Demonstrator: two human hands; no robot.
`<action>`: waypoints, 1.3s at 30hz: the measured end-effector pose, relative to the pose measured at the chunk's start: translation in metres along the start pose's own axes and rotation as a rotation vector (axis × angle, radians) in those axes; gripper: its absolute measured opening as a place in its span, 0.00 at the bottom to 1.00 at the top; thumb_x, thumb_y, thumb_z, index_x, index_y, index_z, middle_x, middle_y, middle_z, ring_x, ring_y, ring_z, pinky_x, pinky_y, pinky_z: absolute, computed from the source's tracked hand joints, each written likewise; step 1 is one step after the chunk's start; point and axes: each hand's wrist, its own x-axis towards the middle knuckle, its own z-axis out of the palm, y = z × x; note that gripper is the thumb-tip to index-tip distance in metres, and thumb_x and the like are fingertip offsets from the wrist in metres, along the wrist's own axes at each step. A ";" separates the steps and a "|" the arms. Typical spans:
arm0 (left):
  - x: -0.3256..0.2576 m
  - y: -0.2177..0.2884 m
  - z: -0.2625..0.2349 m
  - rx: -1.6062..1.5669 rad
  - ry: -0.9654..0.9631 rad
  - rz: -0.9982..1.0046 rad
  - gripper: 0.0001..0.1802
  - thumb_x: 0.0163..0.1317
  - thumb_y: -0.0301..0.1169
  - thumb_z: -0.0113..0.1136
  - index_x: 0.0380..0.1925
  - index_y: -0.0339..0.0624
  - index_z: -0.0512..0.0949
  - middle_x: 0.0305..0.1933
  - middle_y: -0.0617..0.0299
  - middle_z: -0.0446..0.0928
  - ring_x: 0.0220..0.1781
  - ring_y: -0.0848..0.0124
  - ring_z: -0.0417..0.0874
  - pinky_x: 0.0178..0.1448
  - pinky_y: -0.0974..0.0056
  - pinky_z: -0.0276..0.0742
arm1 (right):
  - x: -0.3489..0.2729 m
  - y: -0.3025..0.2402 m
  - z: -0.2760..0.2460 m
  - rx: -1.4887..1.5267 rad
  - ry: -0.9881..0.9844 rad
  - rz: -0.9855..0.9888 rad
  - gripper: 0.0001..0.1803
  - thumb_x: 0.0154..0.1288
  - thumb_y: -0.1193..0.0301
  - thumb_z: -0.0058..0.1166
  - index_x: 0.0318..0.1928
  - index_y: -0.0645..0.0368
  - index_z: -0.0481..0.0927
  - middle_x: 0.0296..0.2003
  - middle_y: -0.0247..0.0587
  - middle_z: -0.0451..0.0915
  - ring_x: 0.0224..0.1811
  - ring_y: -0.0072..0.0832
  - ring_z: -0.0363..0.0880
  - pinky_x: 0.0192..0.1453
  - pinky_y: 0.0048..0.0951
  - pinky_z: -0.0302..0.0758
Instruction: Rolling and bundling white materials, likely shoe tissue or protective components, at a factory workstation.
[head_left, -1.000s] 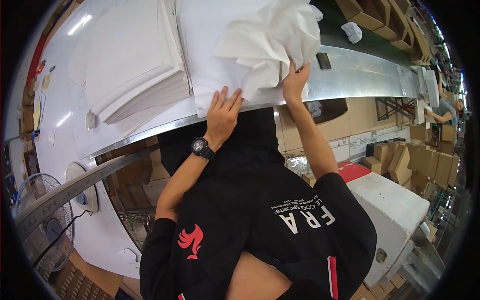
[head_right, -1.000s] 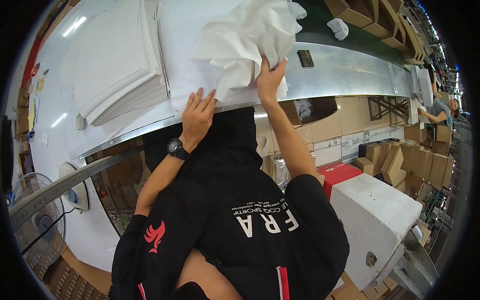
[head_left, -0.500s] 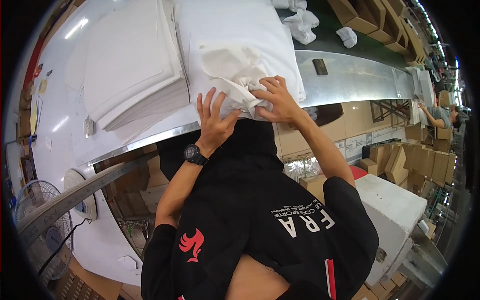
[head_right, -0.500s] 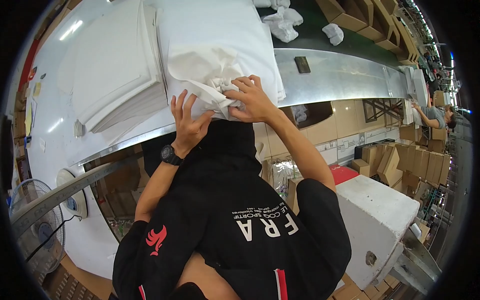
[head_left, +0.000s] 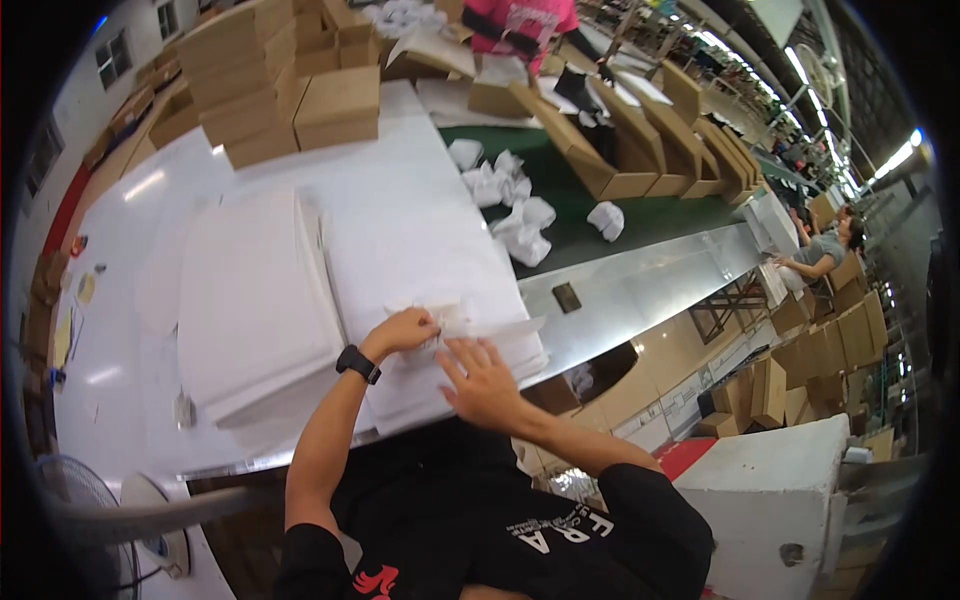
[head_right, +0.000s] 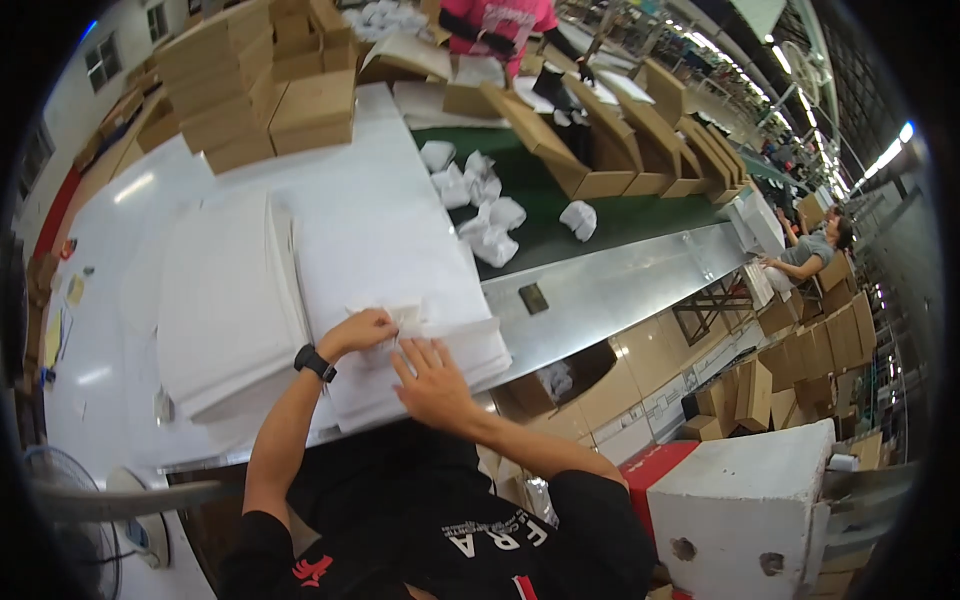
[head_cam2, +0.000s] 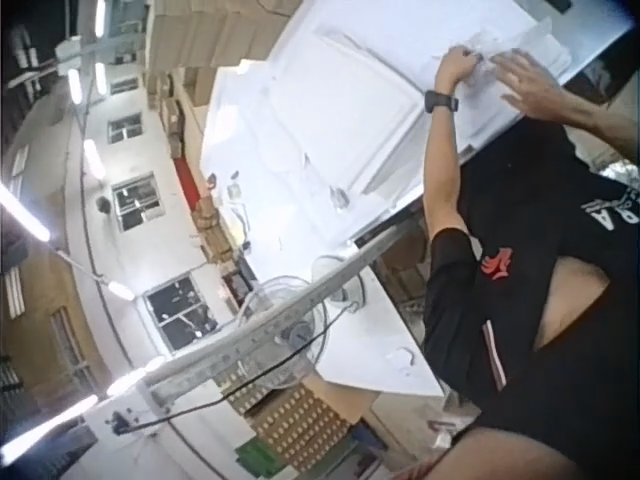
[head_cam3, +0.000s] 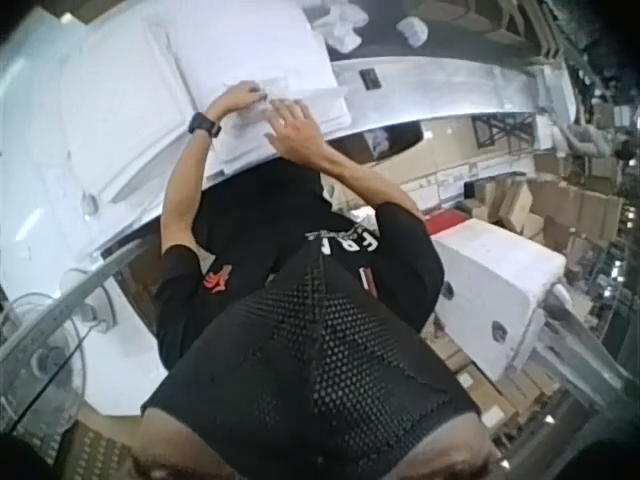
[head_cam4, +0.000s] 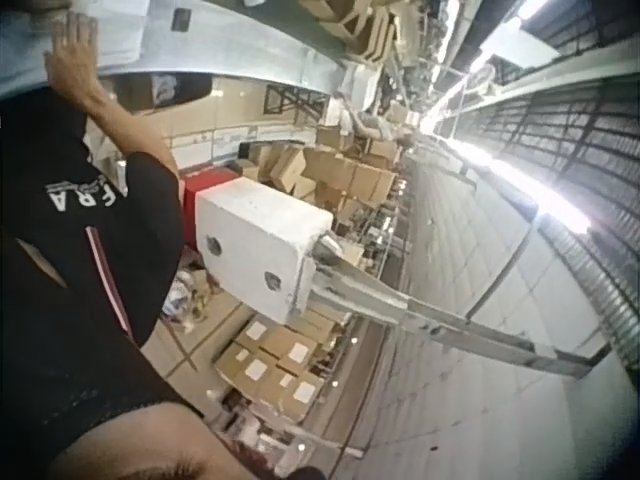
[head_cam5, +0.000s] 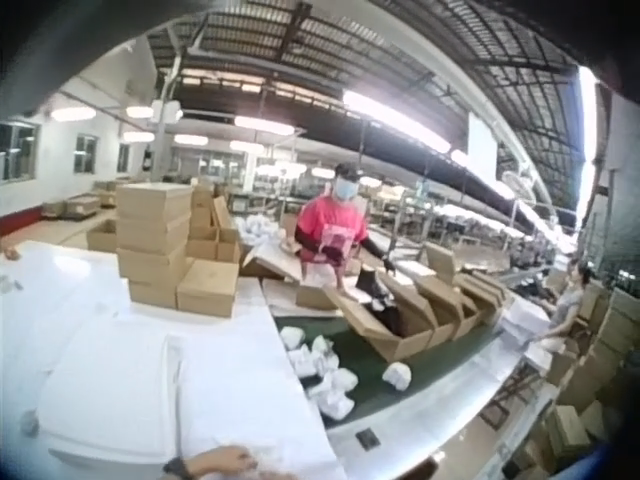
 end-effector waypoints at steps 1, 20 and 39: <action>0.007 -0.005 -0.003 -0.016 -0.094 0.004 0.19 0.60 0.44 0.62 0.36 0.37 0.84 0.36 0.46 0.86 0.38 0.52 0.86 0.42 0.54 0.79 | -0.001 0.001 0.006 -0.026 0.002 0.043 0.33 0.59 0.58 0.66 0.61 0.61 0.75 0.60 0.51 0.75 0.61 0.48 0.74 0.71 0.50 0.66; -0.057 0.019 0.033 0.504 0.388 0.322 0.36 0.49 0.46 0.77 0.56 0.42 0.77 0.52 0.52 0.82 0.53 0.52 0.82 0.57 0.52 0.76 | 0.025 0.095 0.051 0.453 -0.229 0.065 0.33 0.53 0.59 0.72 0.58 0.56 0.75 0.52 0.46 0.76 0.47 0.47 0.81 0.55 0.44 0.78; -0.040 0.007 0.023 0.565 0.471 0.356 0.30 0.59 0.37 0.69 0.61 0.43 0.76 0.61 0.49 0.76 0.62 0.51 0.76 0.65 0.51 0.72 | 0.045 0.097 0.091 0.255 -0.054 0.097 0.26 0.59 0.54 0.66 0.51 0.57 0.77 0.51 0.45 0.78 0.53 0.42 0.80 0.58 0.44 0.74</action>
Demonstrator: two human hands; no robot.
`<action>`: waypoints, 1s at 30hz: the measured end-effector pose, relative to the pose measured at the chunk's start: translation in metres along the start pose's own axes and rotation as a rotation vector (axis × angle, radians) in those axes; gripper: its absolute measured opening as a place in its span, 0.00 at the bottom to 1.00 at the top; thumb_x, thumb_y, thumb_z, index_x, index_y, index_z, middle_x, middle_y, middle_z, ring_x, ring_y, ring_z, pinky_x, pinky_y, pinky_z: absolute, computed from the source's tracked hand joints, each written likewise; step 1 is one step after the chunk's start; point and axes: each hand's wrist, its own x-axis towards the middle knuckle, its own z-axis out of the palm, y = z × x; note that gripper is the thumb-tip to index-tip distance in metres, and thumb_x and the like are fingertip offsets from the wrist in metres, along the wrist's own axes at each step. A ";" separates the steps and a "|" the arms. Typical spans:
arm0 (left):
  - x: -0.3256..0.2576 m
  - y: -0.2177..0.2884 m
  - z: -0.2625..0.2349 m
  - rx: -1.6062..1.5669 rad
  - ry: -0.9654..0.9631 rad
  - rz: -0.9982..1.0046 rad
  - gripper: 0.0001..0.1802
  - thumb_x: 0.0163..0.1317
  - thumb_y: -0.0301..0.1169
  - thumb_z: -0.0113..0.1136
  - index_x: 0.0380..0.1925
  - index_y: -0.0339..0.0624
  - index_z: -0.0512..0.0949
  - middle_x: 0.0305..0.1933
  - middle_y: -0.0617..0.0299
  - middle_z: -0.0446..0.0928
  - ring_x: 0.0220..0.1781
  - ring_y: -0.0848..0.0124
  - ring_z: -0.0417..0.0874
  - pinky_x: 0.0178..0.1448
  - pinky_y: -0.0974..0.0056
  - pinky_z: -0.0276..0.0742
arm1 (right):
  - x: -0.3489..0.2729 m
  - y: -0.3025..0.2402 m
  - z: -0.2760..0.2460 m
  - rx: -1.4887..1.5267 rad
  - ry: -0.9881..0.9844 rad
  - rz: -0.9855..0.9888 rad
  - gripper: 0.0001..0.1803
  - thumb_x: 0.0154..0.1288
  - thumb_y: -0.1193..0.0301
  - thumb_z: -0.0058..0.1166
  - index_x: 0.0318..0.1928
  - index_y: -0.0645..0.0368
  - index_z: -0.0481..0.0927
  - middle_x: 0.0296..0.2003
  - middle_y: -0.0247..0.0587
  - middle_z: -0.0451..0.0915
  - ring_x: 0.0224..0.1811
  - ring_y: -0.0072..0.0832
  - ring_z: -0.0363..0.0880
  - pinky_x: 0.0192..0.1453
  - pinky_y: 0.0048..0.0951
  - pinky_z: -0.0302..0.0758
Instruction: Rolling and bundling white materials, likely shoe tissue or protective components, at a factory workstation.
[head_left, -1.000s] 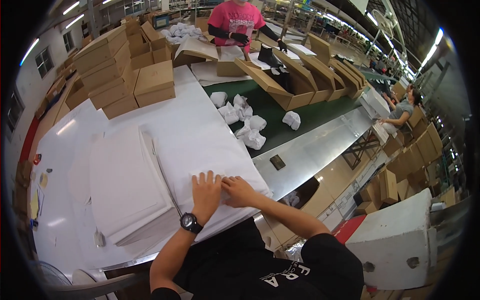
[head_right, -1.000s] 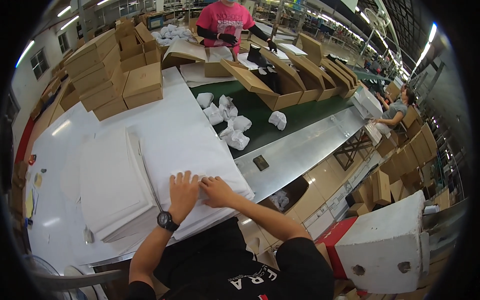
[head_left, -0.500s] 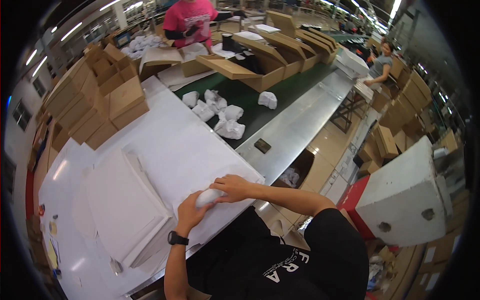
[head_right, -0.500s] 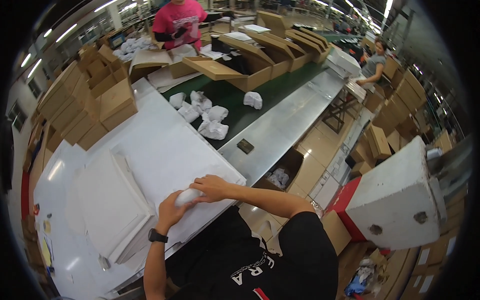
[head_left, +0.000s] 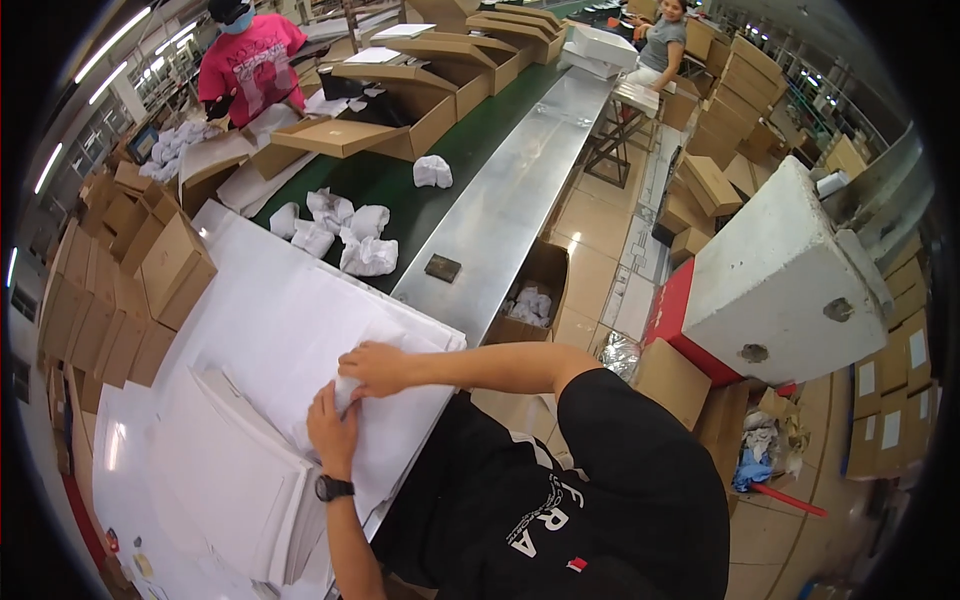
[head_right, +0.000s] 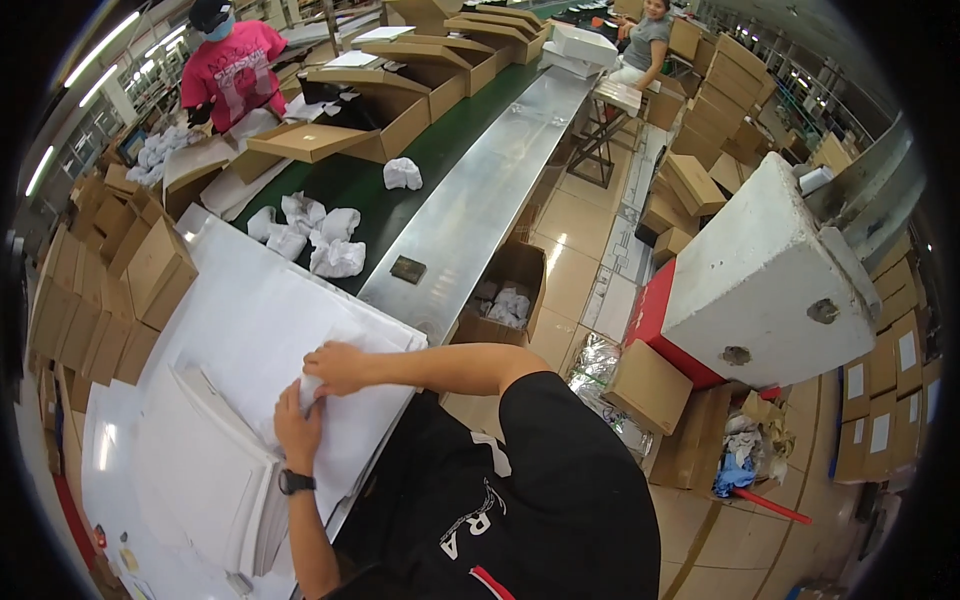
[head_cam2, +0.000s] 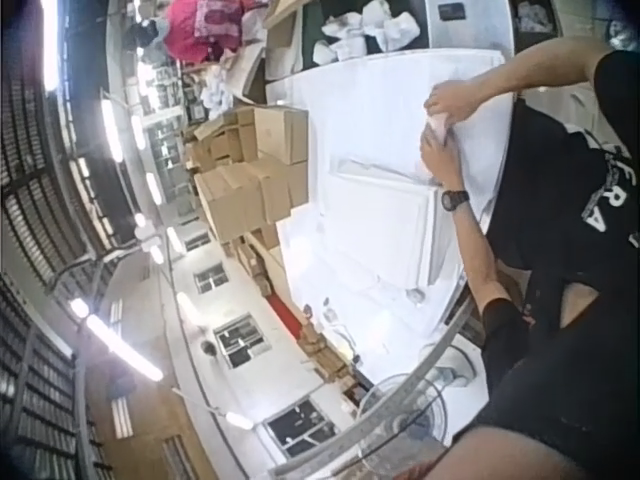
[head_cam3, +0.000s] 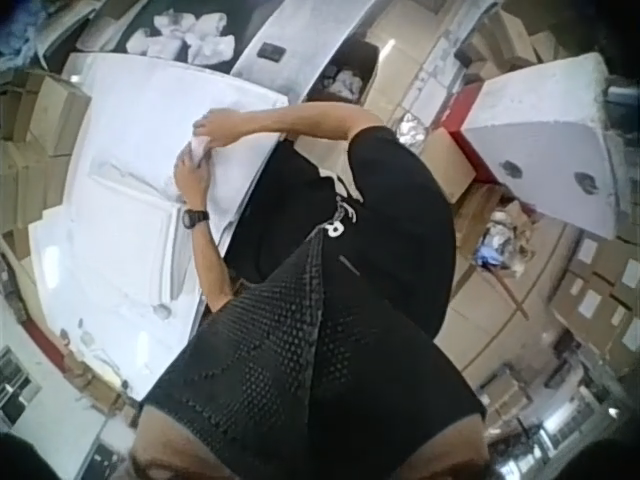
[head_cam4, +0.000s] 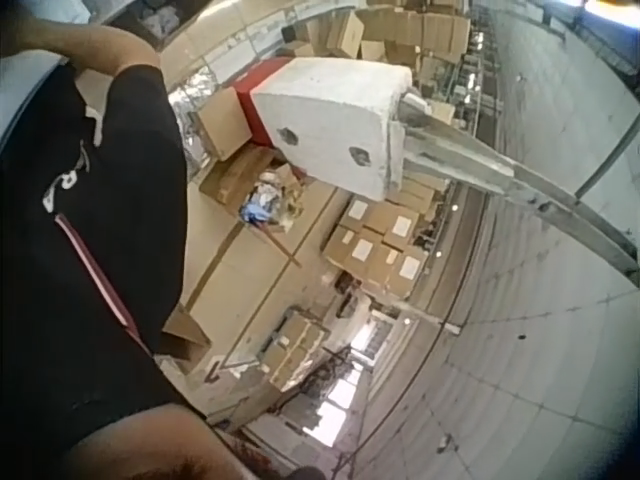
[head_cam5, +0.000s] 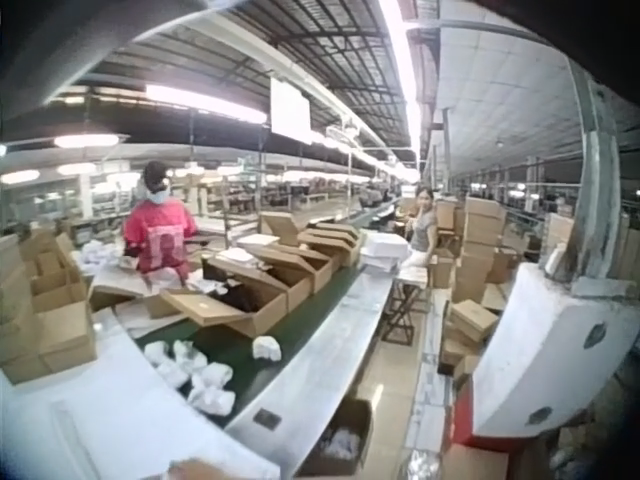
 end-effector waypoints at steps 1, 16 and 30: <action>0.010 -0.006 -0.004 -0.066 -0.082 -0.029 0.29 0.59 0.37 0.68 0.61 0.43 0.76 0.61 0.49 0.76 0.61 0.52 0.77 0.64 0.53 0.73 | 0.001 0.005 -0.007 0.004 -0.004 -0.001 0.26 0.59 0.54 0.66 0.51 0.57 0.77 0.51 0.45 0.78 0.53 0.42 0.80 0.58 0.44 0.74; -0.023 0.010 0.027 0.300 -0.076 -0.176 0.24 0.69 0.42 0.58 0.63 0.51 0.74 0.67 0.50 0.72 0.70 0.50 0.69 0.70 0.37 0.62 | 0.025 -0.035 0.018 -0.183 -0.277 0.044 0.21 0.67 0.55 0.53 0.51 0.57 0.83 0.52 0.52 0.82 0.60 0.49 0.78 0.68 0.51 0.67; -0.038 0.002 0.017 -0.152 0.065 -0.376 0.53 0.71 0.58 0.51 0.79 0.39 0.36 0.81 0.32 0.36 0.84 0.41 0.38 0.82 0.38 0.34 | 0.024 -0.078 0.019 1.272 0.444 0.761 0.35 0.57 0.61 0.68 0.63 0.62 0.76 0.52 0.47 0.82 0.49 0.37 0.82 0.52 0.41 0.80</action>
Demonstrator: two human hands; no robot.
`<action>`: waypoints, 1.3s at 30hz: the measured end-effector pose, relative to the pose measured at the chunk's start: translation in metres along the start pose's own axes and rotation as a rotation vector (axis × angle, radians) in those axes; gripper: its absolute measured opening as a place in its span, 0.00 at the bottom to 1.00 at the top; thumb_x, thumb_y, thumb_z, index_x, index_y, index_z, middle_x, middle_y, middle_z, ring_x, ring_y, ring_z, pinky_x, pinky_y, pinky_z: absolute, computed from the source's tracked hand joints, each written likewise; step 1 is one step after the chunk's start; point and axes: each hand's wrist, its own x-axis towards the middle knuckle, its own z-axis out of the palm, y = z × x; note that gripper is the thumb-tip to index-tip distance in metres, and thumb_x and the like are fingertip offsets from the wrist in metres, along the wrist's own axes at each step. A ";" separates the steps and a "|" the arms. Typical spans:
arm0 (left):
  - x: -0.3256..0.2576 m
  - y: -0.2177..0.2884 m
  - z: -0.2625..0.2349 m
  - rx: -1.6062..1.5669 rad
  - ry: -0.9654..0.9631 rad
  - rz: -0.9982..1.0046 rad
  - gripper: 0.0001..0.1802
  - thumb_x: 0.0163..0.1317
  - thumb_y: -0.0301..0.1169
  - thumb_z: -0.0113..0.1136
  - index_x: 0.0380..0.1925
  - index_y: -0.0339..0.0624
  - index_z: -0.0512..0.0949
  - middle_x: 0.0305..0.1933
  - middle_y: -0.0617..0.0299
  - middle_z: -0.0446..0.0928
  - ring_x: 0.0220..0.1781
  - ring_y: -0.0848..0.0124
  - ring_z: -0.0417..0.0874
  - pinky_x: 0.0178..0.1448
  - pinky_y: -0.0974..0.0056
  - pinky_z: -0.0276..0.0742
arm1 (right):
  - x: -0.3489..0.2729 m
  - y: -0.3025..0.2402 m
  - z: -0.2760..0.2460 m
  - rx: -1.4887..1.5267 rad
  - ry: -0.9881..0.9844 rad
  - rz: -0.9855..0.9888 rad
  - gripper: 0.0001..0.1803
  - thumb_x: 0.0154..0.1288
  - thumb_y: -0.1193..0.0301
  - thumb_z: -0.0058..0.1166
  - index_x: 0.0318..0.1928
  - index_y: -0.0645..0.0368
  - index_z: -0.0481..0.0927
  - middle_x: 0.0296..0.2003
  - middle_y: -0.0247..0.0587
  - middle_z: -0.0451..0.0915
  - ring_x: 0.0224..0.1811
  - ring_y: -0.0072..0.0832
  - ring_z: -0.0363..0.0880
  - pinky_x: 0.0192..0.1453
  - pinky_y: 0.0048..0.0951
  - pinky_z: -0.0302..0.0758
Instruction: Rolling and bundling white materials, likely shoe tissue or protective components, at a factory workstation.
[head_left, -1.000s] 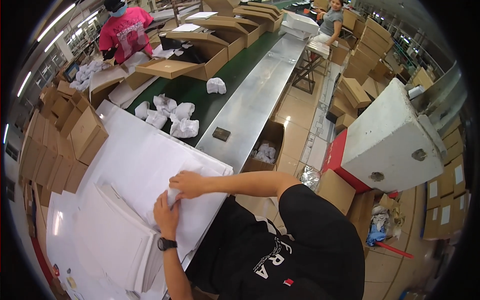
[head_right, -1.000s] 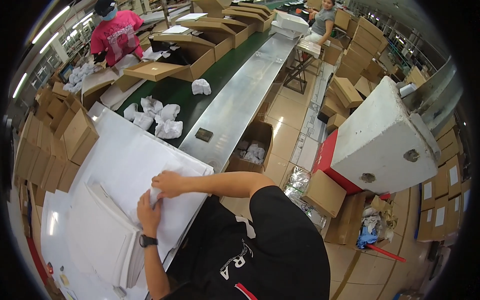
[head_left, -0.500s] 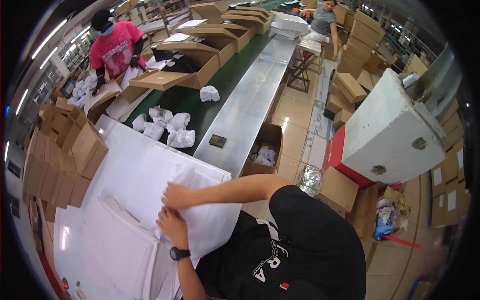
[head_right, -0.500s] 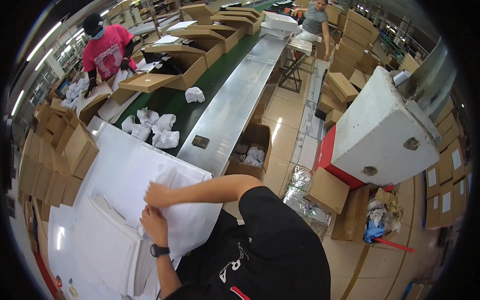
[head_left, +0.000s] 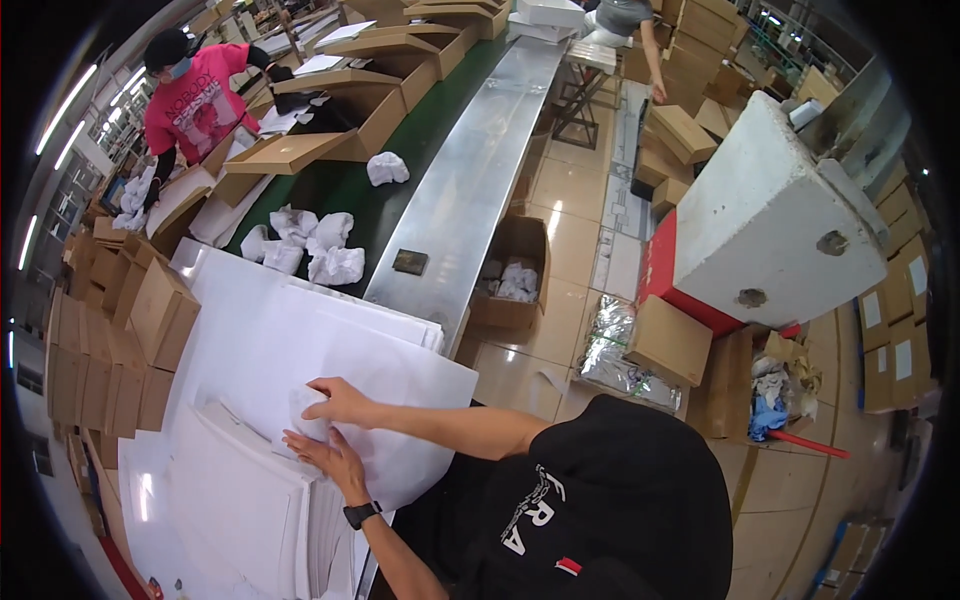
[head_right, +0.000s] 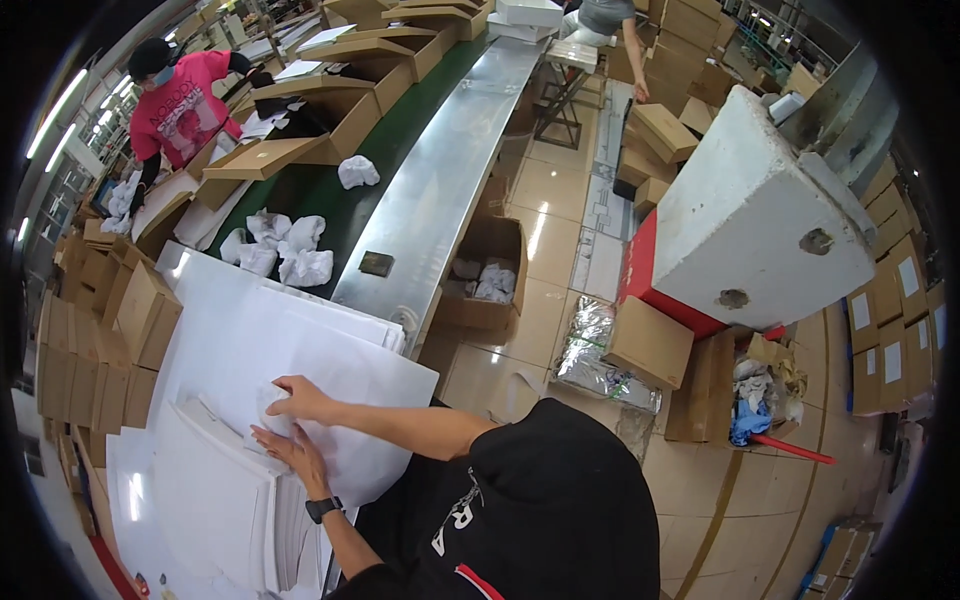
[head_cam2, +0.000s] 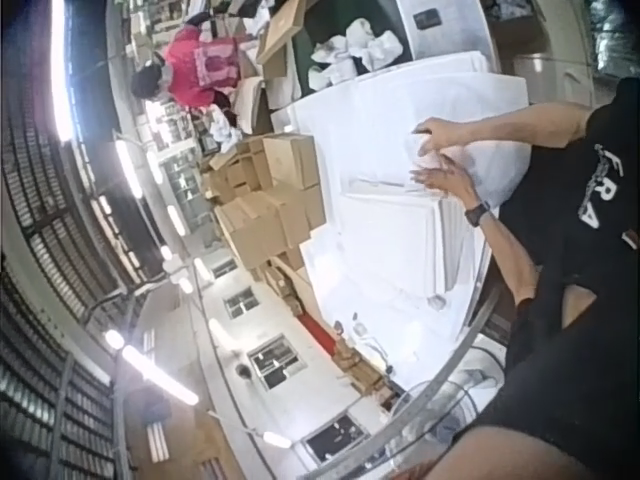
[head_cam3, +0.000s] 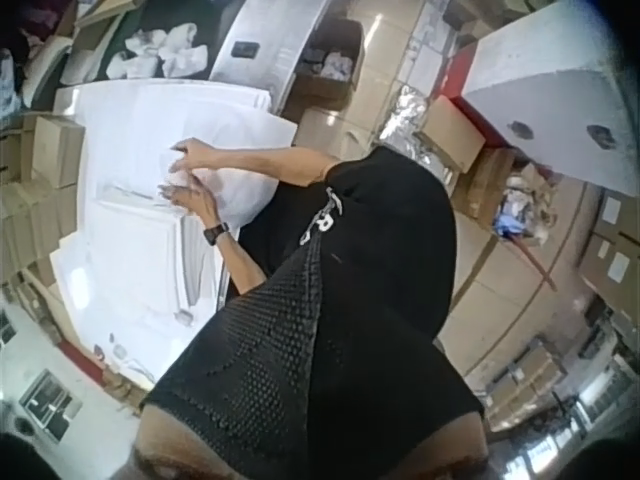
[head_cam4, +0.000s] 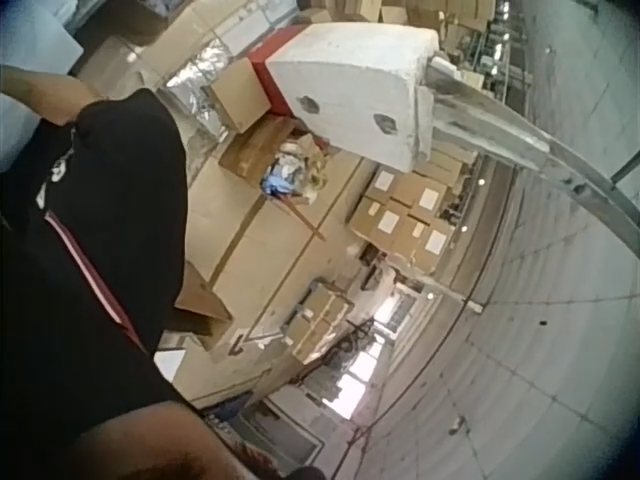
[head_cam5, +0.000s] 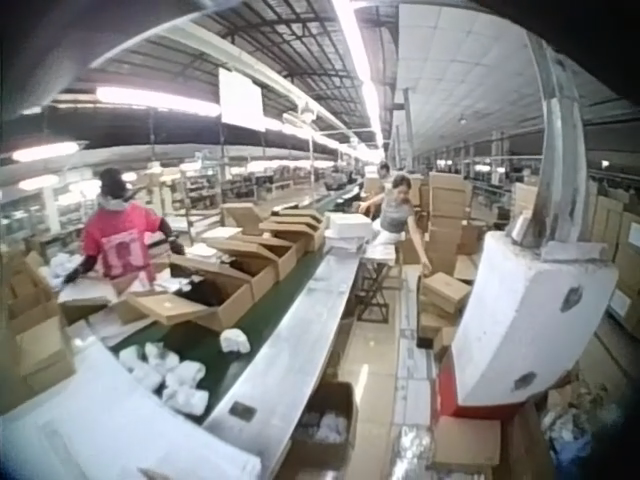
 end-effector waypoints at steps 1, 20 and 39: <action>-0.001 0.007 -0.005 0.001 0.092 -0.052 0.53 0.72 0.57 0.51 0.79 0.38 0.34 0.82 0.33 0.34 0.84 0.42 0.38 0.83 0.40 0.35 | -0.001 -0.011 -0.007 0.225 -0.160 0.097 0.32 0.57 0.64 0.67 0.63 0.60 0.77 0.50 0.42 0.82 0.47 0.35 0.81 0.52 0.39 0.80; -0.012 0.123 -0.058 -1.004 -0.031 0.062 0.28 0.57 0.24 0.73 0.55 0.43 0.68 0.64 0.45 0.75 0.66 0.58 0.74 0.71 0.53 0.70 | -0.061 -0.097 -0.057 -0.283 0.210 -0.382 0.21 0.71 0.54 0.57 0.44 0.62 0.83 0.37 0.42 0.85 0.40 0.30 0.83 0.49 0.34 0.78; 0.008 0.152 -0.075 -1.701 -0.098 -0.634 0.24 0.79 0.52 0.43 0.41 0.43 0.76 0.40 0.62 0.77 0.40 0.72 0.79 0.45 0.64 0.76 | -0.082 -0.106 -0.017 0.017 -0.226 -0.367 0.16 0.79 0.63 0.45 0.53 0.61 0.80 0.53 0.44 0.80 0.49 0.34 0.80 0.57 0.32 0.74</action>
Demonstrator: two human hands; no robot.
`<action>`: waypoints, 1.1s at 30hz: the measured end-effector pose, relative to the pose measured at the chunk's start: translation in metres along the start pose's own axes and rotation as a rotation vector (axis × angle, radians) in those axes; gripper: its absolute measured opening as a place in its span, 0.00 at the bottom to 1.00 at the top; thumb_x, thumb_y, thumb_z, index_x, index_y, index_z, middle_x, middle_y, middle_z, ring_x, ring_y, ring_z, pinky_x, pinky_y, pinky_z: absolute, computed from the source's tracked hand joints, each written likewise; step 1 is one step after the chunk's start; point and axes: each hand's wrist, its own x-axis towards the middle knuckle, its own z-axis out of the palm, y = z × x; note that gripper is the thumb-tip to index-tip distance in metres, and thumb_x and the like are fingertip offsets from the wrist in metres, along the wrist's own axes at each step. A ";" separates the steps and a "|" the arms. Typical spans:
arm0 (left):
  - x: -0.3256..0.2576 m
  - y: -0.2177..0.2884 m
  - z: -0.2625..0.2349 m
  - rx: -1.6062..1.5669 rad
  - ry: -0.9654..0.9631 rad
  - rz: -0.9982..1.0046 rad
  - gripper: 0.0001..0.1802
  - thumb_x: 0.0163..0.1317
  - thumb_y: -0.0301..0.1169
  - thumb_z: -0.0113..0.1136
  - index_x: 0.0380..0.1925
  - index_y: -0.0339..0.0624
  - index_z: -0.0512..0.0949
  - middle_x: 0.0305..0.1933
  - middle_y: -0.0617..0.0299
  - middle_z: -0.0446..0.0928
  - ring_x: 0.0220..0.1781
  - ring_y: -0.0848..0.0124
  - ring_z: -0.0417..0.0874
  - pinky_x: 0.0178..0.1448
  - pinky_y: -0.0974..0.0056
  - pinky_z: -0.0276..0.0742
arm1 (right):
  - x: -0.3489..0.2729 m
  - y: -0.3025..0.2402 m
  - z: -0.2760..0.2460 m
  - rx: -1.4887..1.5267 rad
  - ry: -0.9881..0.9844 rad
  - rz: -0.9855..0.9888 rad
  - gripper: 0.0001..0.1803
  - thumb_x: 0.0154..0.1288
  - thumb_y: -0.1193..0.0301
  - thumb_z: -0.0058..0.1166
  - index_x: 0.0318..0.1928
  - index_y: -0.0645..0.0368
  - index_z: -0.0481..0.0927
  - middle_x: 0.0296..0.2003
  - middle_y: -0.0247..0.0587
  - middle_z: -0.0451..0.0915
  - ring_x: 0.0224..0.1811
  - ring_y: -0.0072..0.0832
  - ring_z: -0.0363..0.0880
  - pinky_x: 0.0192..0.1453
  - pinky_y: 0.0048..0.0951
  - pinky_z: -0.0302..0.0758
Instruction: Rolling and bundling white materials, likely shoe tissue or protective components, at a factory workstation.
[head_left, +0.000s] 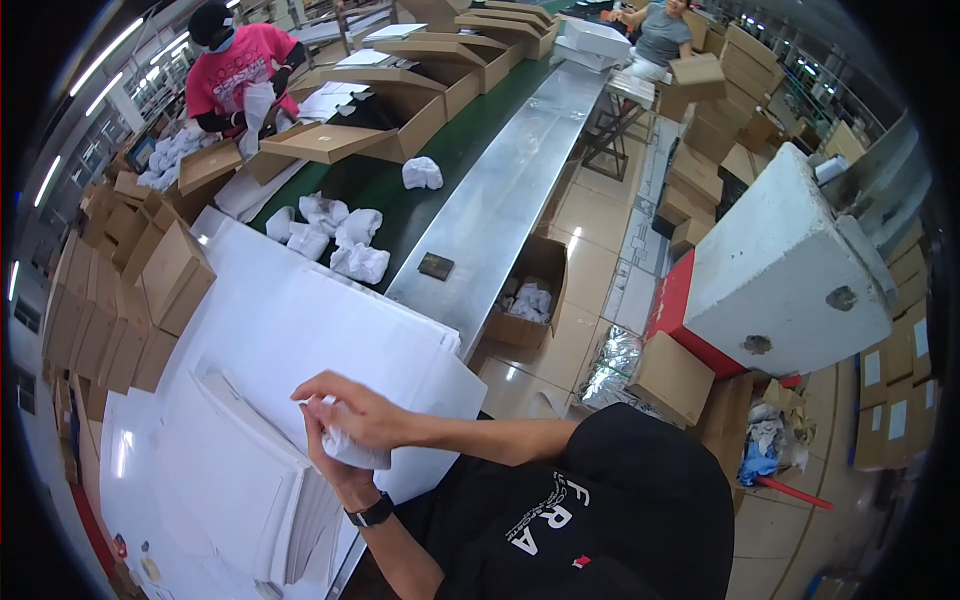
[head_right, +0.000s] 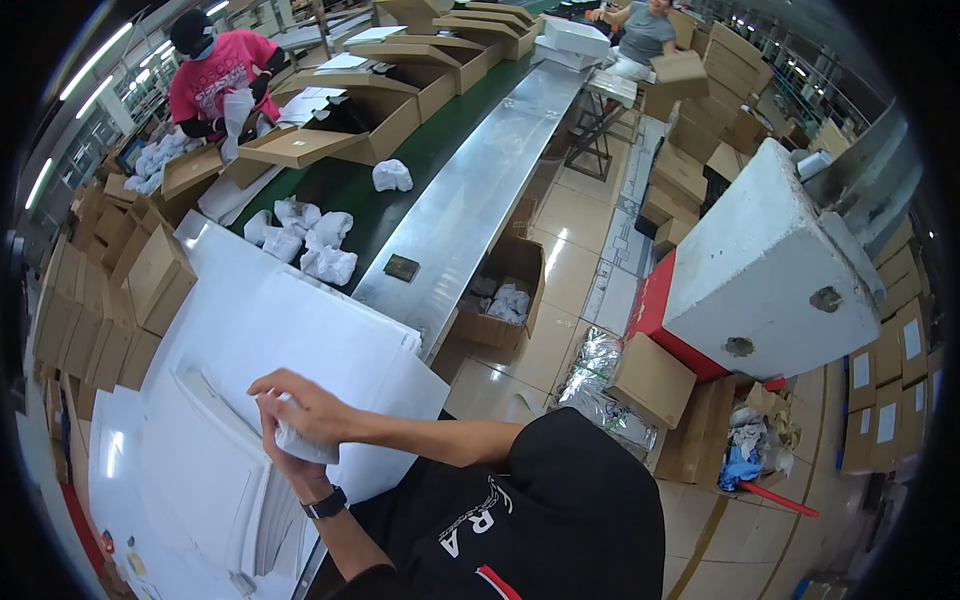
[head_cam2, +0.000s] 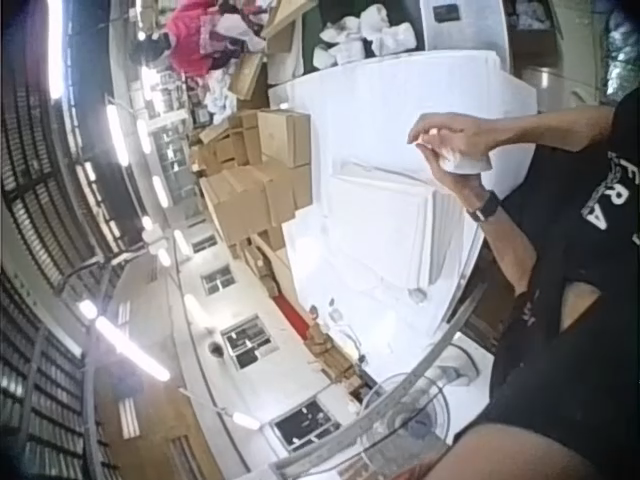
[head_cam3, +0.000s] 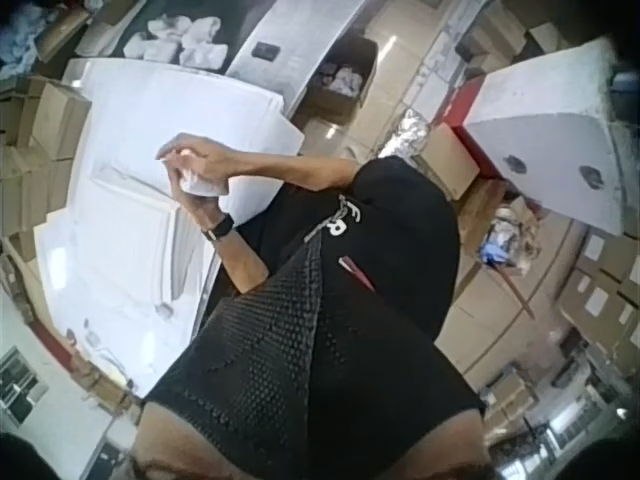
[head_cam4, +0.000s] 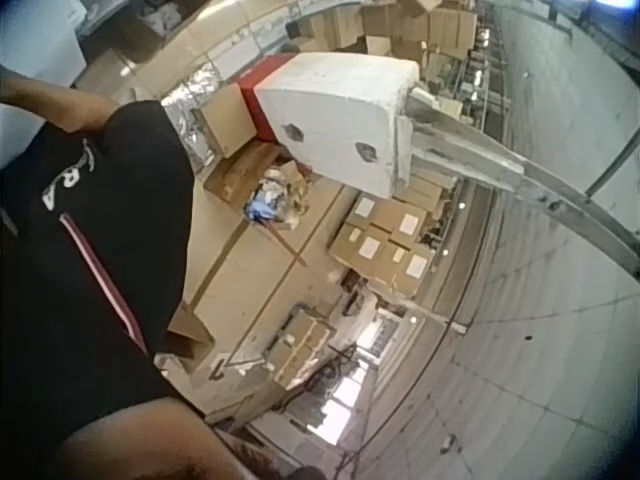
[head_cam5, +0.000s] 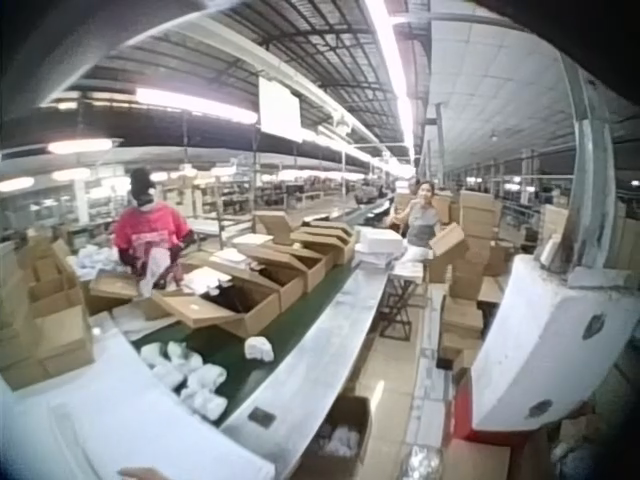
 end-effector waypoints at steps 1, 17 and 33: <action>0.006 -0.001 -0.015 0.009 -0.031 -0.015 0.24 0.79 0.54 0.42 0.48 0.44 0.74 0.42 0.62 0.77 0.42 0.72 0.80 0.46 0.64 0.76 | -0.002 0.005 0.007 -0.080 -0.040 -0.050 0.18 0.80 0.62 0.44 0.59 0.59 0.76 0.57 0.45 0.75 0.56 0.36 0.75 0.63 0.34 0.70; 0.010 -0.043 -0.015 0.310 -0.055 0.120 0.33 0.77 0.60 0.38 0.27 0.44 0.74 0.28 0.63 0.75 0.30 0.73 0.77 0.34 0.69 0.74 | -0.017 0.027 -0.047 -0.607 0.407 -0.414 0.21 0.69 0.65 0.59 0.59 0.60 0.75 0.57 0.51 0.72 0.61 0.43 0.73 0.60 0.37 0.74; 0.000 0.010 -0.029 0.660 0.026 0.317 0.44 0.74 0.54 0.52 0.79 0.52 0.43 0.76 0.42 0.58 0.73 0.48 0.65 0.72 0.44 0.63 | 0.188 0.051 -0.195 -0.984 0.586 -0.261 0.48 0.53 0.46 0.73 0.65 0.65 0.70 0.54 0.65 0.75 0.56 0.55 0.75 0.60 0.46 0.73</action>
